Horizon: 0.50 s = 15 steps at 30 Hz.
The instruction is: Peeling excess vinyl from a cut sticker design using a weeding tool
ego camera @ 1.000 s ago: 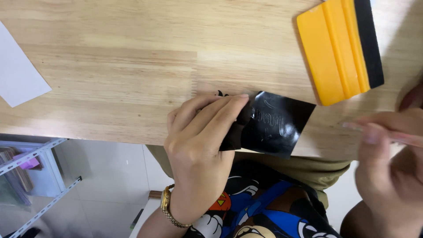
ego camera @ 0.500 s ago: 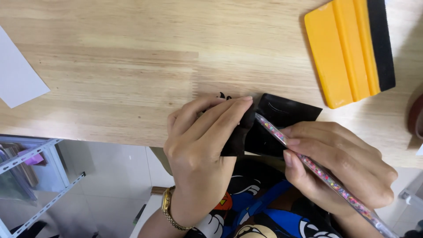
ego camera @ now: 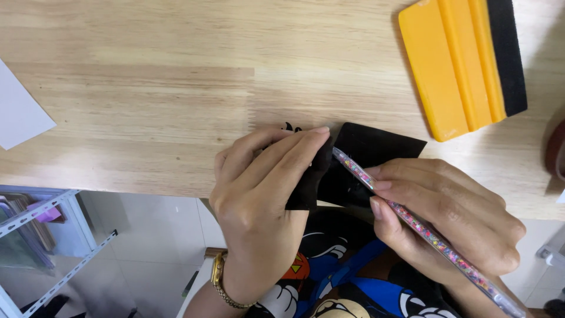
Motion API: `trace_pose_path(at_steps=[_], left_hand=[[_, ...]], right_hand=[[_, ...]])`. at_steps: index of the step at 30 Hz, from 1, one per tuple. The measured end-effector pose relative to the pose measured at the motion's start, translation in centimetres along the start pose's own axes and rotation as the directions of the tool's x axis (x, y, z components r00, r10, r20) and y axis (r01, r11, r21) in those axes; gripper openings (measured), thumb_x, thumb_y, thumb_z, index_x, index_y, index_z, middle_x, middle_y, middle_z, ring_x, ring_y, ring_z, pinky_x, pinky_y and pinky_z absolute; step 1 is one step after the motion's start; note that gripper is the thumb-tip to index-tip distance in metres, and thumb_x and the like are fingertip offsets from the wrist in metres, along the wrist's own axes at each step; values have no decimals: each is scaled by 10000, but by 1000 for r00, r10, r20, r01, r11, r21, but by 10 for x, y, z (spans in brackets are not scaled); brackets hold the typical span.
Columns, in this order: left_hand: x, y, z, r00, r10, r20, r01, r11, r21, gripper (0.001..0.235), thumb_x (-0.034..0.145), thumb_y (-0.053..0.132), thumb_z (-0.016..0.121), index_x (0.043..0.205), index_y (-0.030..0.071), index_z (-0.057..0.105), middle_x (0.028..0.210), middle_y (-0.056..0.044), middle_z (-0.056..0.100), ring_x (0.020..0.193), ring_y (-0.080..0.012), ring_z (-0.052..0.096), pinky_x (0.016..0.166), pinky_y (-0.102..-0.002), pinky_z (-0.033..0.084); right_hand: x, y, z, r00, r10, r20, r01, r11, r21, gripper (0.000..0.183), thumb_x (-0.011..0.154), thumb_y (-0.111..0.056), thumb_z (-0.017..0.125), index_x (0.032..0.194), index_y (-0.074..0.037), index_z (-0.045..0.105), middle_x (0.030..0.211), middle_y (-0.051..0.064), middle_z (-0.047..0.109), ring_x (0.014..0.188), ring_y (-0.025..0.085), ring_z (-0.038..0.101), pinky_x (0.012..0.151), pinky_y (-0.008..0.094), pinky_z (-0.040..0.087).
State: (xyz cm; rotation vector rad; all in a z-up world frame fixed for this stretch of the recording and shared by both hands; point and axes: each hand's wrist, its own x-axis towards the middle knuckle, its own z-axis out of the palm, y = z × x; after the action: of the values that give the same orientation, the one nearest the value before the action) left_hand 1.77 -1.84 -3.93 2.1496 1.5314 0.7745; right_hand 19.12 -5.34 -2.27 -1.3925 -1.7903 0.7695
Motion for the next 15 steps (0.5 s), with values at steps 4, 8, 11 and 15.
trace_pose_path(at_steps=[4,8,11,15], left_hand=[[0,0,0,1000,4,0,-4,1000,6,120,992,36,704,1075,87,775,1021,-22,797,1008,-239,711,929,-351,477],[0,1,-1,1000,-7,12,7,1000,0,137,994,21,691,1085,87,768,1029,-16,795,1010,-238,706,940,-353,475],[0,1,-1,1000,-6,6,6,1000,7,142,990,13,684,1074,86,771,1024,-17,796,1008,-238,708,938,-353,480],[1,1,0,1000,2,-1,-2,1000,11,137,990,9,687,1067,86,771,1011,-18,794,998,-243,710,935,-356,487]], right_hand=[[0,2,1,1000,-19,-15,19,1000,2,100,875,26,677,927,104,641,906,265,721,822,357,766,754,376,636],[1,0,0,1000,-4,-6,4,1000,-7,90,880,22,672,922,100,656,908,248,727,825,346,765,764,376,629],[0,1,-6,999,13,36,-14,999,43,121,871,37,665,959,107,618,908,262,710,824,342,756,759,353,636],[-1,4,-2,1000,-3,9,3,999,35,109,876,23,658,939,106,625,908,271,717,809,344,756,739,353,625]])
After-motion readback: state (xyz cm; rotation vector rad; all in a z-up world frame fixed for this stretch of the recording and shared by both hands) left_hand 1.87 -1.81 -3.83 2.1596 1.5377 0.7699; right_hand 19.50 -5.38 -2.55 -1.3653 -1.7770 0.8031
